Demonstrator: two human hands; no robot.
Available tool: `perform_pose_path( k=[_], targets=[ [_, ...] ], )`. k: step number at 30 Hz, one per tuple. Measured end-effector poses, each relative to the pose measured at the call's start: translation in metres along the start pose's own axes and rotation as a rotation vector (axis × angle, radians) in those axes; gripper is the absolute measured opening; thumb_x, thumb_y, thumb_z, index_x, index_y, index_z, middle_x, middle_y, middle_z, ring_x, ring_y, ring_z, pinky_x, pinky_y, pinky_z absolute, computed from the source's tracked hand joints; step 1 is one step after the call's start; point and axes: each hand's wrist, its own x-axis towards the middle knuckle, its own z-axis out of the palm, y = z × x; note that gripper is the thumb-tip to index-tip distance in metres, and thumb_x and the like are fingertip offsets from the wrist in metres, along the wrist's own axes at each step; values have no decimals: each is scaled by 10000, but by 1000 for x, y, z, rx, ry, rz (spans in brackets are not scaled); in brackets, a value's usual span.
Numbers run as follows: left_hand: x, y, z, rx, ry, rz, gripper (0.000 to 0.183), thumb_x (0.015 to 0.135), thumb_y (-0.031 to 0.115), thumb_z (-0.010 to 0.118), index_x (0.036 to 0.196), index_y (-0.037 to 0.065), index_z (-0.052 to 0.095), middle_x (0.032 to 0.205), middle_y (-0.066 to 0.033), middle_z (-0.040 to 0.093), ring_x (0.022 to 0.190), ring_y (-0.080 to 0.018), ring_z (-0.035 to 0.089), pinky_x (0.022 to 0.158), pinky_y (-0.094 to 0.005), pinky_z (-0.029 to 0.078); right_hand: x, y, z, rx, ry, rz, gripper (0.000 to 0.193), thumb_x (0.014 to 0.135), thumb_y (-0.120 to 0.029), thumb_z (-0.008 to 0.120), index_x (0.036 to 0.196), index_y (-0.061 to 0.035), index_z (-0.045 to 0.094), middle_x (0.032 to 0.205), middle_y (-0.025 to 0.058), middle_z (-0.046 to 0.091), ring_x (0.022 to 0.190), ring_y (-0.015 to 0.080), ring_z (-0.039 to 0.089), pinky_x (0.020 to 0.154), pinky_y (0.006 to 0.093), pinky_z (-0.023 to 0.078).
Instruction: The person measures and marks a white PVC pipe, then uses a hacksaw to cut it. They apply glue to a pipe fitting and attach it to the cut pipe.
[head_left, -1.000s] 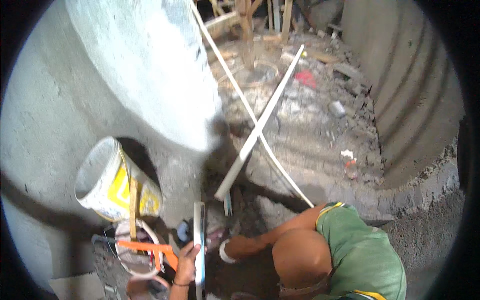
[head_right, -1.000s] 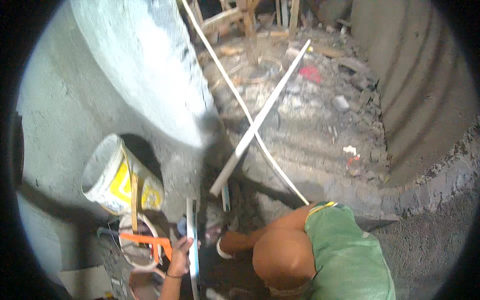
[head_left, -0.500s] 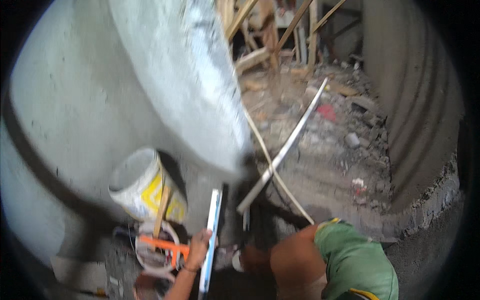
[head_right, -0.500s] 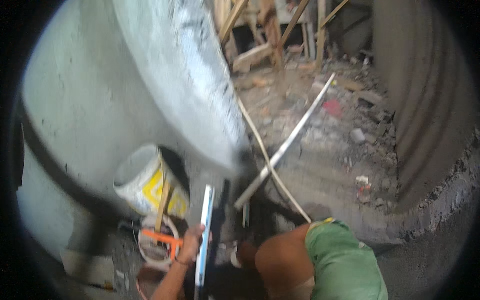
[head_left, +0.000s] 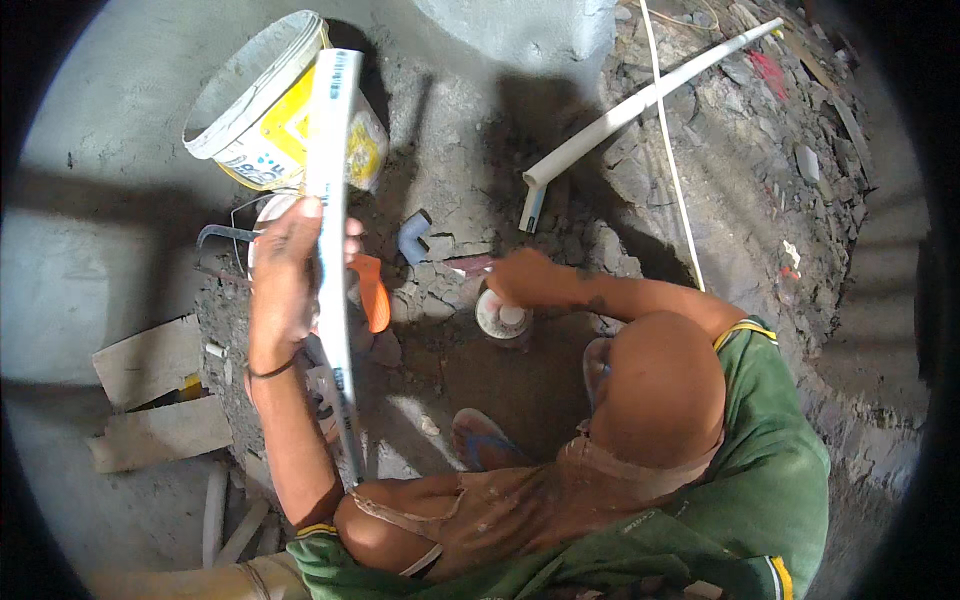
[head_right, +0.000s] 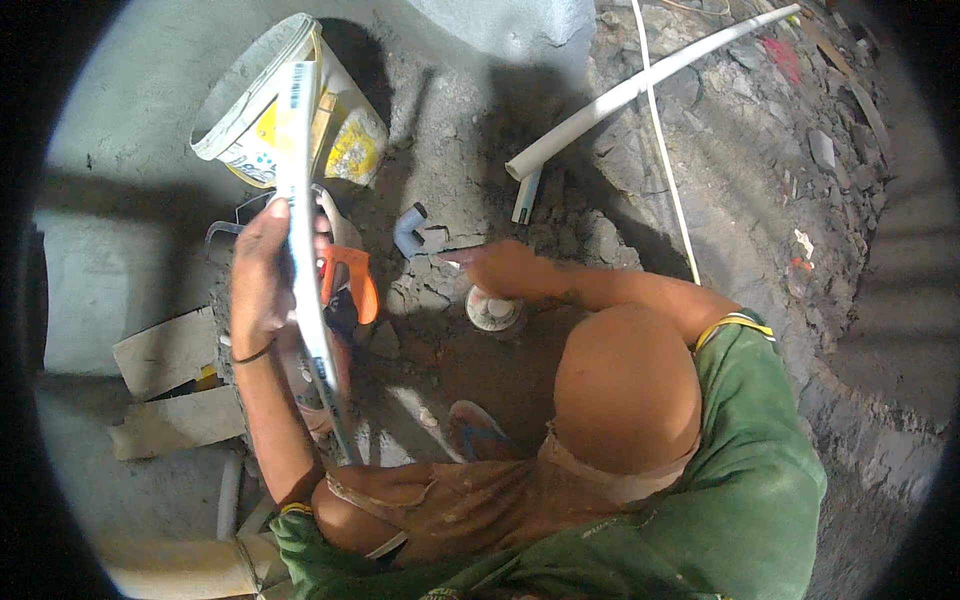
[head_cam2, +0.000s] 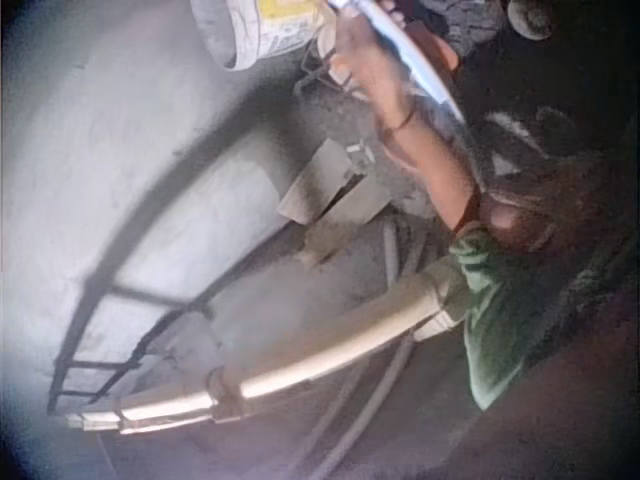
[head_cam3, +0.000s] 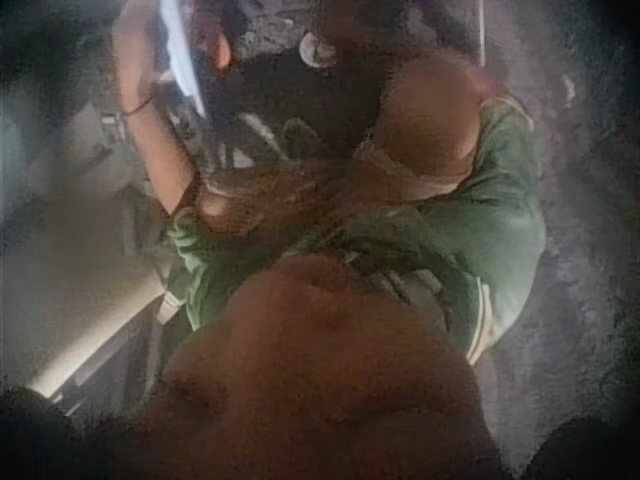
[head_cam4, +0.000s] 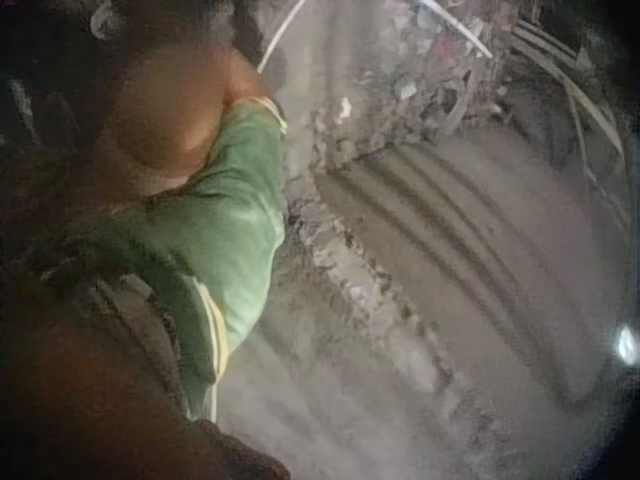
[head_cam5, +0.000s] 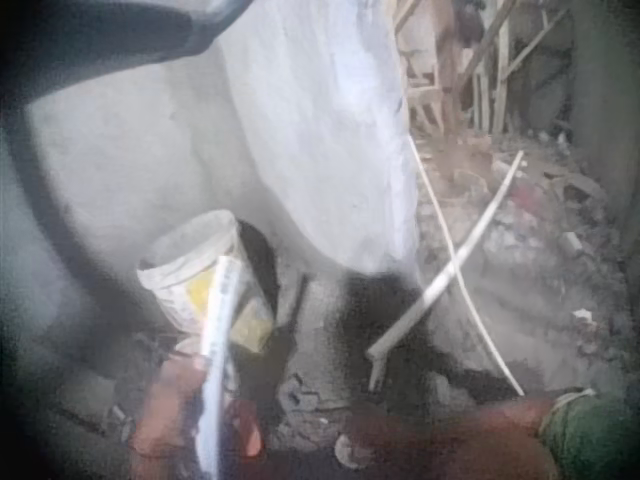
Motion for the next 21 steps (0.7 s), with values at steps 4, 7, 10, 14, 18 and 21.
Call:
perform_pose_path(
  k=[4, 7, 10, 14, 18, 21],
  targets=[
    [2, -2, -21, 40, 116, -4, 405, 1031, 361, 541, 1112, -25, 634, 910, -102, 694, 733, -130, 629, 667, -263, 528, 69, 19, 14, -138, -16, 73, 251, 819, -259, 688, 969, -58, 698, 886, 139, 703, 872, 335, 705, 710, 479, 551],
    [2, -15, -40, 30, 163, -59, 408, 1021, 389, 556, 1072, -9, 635, 909, -103, 693, 695, -138, 630, 627, -273, 525, 122, 29, 25, -310, 181, -94, 255, 845, -253, 647, 1048, -107, 697, 1095, 84, 697, 1100, 266, 644, 951, 465, 476],
    [3, -25, -38, 45, 218, -84, 414, 1019, 398, 558, 1076, -7, 625, 906, -117, 690, 677, -150, 632, 589, -298, 542, 167, 47, 46, -314, 361, -288, 218, 864, -214, 602, 1052, -166, 701, 1201, 20, 658, 1245, 207, 550, 1147, 488, 303],
    [6, -42, -55, 45, 223, -134, 419, 1025, 396, 549, 1099, -11, 614, 909, -124, 688, 681, -161, 641, 561, -304, 551, 209, 74, 68, -290, 125, -363, 179, 850, -194, 598, 1002, -211, 692, 1113, 11, 651, 1210, 201, 564, 1194, 569, 199],
    [10, -45, -50, 26, 228, -153, 442, 1032, 401, 544, 1096, -21, 660, 920, -101, 709, 719, -131, 637, 643, -258, 513, 230, 91, 76, -358, 90, -451, 125, 835, -166, 620, 942, -183, 683, 977, 28, 647, 1054, 230, 660, 1113, 617, 243],
    [12, -51, -50, 28, 232, -208, 448, 1034, 395, 538, 1136, -26, 650, 941, -104, 710, 720, -135, 640, 646, -262, 520, 230, 84, 74, -413, 66, -371, 212, 824, -191, 662, 1026, -128, 669, 1090, 67, 636, 1139, 251, 613, 1124, 581, 266]
  ],
)
